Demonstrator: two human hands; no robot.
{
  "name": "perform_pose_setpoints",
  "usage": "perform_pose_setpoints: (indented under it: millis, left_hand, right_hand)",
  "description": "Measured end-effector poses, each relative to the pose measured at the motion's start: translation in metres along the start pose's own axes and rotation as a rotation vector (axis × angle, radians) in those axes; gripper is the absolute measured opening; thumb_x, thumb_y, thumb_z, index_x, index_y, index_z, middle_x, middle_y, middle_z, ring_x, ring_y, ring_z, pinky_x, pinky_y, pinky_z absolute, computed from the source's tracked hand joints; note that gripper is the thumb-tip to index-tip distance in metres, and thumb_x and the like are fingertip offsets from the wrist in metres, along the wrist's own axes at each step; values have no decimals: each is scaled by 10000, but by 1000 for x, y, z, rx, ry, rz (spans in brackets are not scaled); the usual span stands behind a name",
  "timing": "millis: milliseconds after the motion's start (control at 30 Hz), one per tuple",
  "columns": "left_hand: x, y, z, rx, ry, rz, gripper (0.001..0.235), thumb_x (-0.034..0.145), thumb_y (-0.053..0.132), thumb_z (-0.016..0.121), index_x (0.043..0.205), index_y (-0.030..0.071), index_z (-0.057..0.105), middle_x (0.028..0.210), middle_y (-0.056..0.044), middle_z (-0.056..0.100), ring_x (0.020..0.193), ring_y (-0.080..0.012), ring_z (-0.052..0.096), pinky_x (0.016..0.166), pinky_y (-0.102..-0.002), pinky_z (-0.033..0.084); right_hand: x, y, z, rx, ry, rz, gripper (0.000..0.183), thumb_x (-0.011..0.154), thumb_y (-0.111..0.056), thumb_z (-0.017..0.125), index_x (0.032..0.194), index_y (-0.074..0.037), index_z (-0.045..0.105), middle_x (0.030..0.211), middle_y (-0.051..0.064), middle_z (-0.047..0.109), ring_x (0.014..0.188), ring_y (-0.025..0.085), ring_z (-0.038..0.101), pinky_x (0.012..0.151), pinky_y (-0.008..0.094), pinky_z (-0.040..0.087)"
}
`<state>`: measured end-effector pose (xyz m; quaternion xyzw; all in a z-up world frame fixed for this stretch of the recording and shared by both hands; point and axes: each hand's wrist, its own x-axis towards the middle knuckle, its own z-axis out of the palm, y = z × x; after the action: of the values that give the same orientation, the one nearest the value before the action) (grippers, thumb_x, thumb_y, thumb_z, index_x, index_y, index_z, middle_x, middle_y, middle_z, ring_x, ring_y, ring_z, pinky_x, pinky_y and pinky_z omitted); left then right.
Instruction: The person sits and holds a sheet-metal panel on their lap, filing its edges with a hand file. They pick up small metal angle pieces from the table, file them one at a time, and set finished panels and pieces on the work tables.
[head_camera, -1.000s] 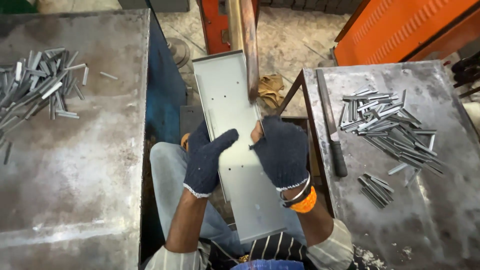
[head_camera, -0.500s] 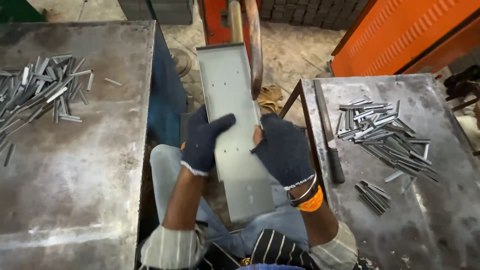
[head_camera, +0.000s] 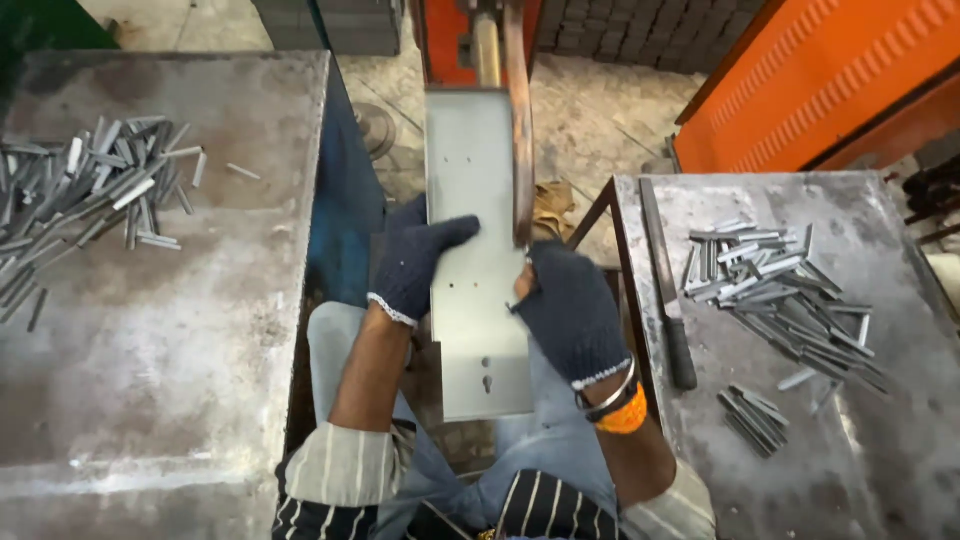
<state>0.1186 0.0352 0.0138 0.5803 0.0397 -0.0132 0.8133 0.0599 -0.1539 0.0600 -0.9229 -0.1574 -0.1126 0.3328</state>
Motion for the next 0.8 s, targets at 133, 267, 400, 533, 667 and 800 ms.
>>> perform_pose_setpoints:
  millis: [133,267,400,533,667,800]
  left_hand:
    - [9,-12,-7,-95,-54,15,343,789,20,761,1124,-46,731,962,-109,757,774,-171,705,708,-324,593]
    - [-15,-1,-3,-9,-54,26,337,808,48,751,1127,-56,726,965,-129,763,779,-190,719,705,-336,603]
    - [-24,0,-1,45,-61,32,357,798,55,736,1138,-51,718,983,-139,777,797,-197,740,717,-335,617]
    - [-31,-6,0,24,-53,23,355,809,59,727,1145,-56,715,984,-144,777,797,-200,739,714,-337,614]
    - [-29,-12,-2,-33,-62,5,355,815,47,736,1153,-58,708,989,-144,771,801,-196,738,716,-334,615]
    - [-34,-22,-4,5,-17,25,349,821,54,736,1156,-41,709,991,-128,769,802,-172,731,715,-317,612]
  right_hand:
    - [-3,4,2,33,24,-123,196,765,-107,686,910,2,612,795,227,633,791,438,640,674,521,492]
    - [-19,4,9,-50,89,-121,155,807,-101,685,917,-17,616,798,221,637,792,444,634,690,537,484]
    - [-32,-3,8,-59,98,-47,78,850,-91,668,850,-39,610,773,204,642,770,417,660,676,507,510]
    - [-37,0,8,-70,94,-86,89,830,-87,670,827,-29,603,756,201,638,745,420,656,660,511,505]
    - [-39,-2,8,-55,96,-77,90,844,-85,661,845,-15,606,747,202,632,731,413,653,660,511,508]
    - [-49,2,16,-69,98,-63,78,866,-92,650,839,-25,620,755,205,635,740,412,654,669,508,510]
